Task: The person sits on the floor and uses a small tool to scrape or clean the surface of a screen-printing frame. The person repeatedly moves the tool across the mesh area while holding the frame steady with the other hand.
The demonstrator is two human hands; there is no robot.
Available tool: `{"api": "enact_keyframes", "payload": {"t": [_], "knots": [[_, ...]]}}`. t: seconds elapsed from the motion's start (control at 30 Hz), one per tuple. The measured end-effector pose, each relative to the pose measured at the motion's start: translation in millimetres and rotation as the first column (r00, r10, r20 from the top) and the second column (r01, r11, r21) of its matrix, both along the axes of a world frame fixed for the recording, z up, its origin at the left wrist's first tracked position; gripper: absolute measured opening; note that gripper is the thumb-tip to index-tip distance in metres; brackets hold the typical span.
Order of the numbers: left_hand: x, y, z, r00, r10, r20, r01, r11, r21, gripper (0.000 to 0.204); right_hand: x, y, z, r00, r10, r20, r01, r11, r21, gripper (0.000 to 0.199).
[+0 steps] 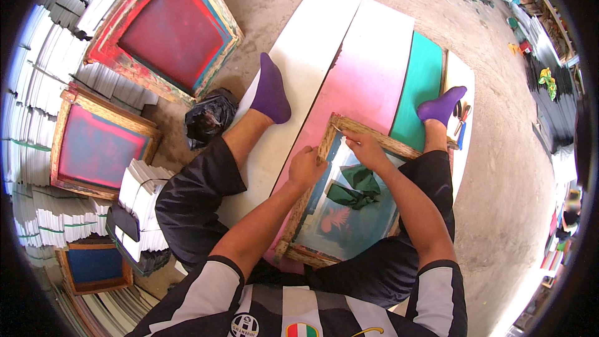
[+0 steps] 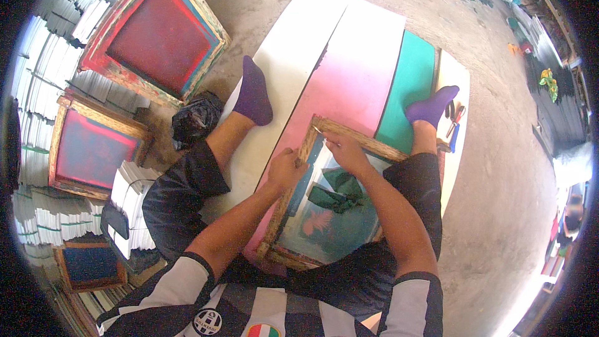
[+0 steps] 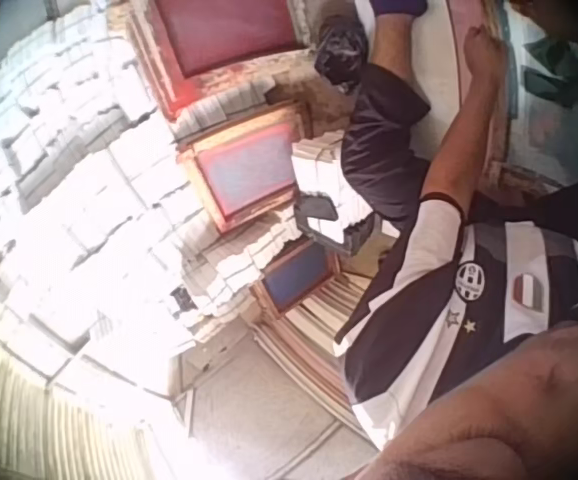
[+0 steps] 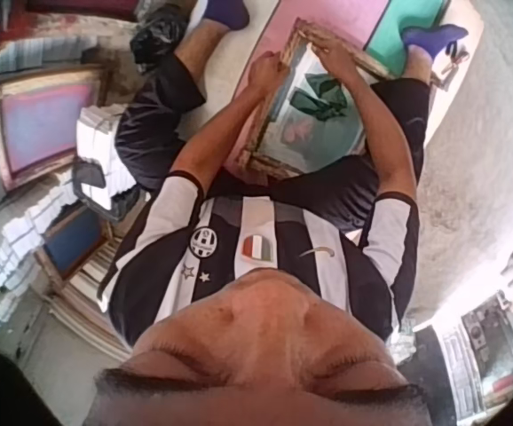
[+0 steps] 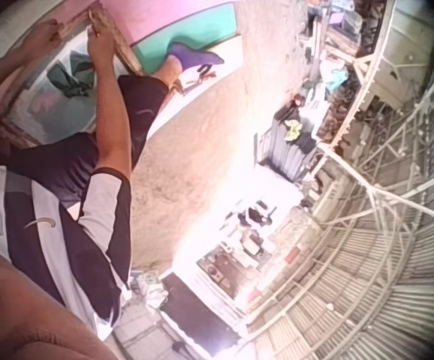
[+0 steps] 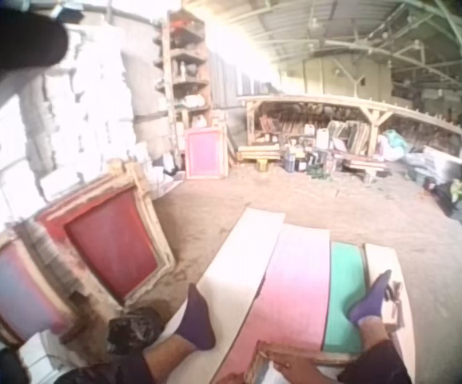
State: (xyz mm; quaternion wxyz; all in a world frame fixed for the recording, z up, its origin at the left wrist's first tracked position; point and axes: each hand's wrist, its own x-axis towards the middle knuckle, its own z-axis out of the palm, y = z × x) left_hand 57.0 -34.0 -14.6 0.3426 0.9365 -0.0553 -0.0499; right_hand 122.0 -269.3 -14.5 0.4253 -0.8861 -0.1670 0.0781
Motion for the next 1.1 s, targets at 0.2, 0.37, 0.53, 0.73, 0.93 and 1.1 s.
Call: {"api": "enact_keyframes", "payload": {"t": [0.2,0.37,0.53,0.73,0.93,1.1], "knots": [[-1,8,2,0.999,-0.019,-0.040,0.021,0.998,0.055,0.052,-2,20,72,0.996,0.063,-0.060,-0.086,0.822,-0.563,0.036],[1,3,12,0.997,-0.003,-0.073,0.009,0.997,0.074,0.052,8,1,9,0.967,0.003,-0.256,0.016,0.997,0.072,0.038],[1,5,7,1.000,-0.012,-0.027,0.014,0.998,0.053,0.050,3,3,24,0.926,-0.070,-0.371,0.079,0.997,0.010,0.040],[-3,6,13,0.999,0.024,-0.024,-0.025,1.000,-0.015,0.040,3,3,16,0.992,0.073,0.099,-0.044,0.962,-0.271,0.043],[-2,9,8,1.000,0.011,-0.029,-0.010,1.000,0.016,0.044,24,8,40,0.439,-0.122,-0.890,0.371,0.927,0.056,0.041],[-2,-1,14,1.000,0.018,-0.003,-0.018,0.998,-0.061,0.042,-3,-1,-14,0.992,-0.068,0.104,0.057,0.992,0.109,0.037]]}}
